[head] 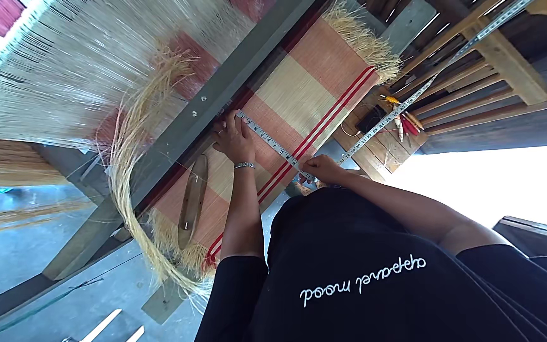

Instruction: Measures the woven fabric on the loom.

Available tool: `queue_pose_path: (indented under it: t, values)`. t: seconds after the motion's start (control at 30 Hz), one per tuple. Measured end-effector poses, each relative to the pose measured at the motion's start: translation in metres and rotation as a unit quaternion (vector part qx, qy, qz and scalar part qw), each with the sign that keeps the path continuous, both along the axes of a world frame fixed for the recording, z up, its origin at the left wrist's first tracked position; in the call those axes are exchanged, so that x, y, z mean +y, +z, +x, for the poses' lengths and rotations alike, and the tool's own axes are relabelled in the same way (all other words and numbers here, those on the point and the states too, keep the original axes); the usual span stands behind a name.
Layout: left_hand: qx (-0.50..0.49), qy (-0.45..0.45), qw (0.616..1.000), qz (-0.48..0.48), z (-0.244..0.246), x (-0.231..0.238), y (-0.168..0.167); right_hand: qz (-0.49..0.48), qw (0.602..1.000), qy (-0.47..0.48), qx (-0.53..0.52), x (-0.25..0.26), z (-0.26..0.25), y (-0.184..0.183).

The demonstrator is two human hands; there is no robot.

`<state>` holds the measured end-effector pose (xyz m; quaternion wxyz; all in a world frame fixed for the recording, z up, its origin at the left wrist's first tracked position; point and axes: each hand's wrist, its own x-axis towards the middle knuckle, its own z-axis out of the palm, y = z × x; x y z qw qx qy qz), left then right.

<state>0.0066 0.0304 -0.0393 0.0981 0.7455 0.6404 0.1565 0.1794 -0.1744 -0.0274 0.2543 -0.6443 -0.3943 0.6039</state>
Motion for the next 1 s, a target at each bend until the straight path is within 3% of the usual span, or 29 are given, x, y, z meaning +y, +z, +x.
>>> queue_pose_path:
  t: [1.0]
  values:
    - [-0.009, -0.009, 1.000, 0.017, -0.0012, -0.0010, -0.0029, 0.007, 1.000, 0.009, -0.005, 0.0000, 0.0009, -0.0006]
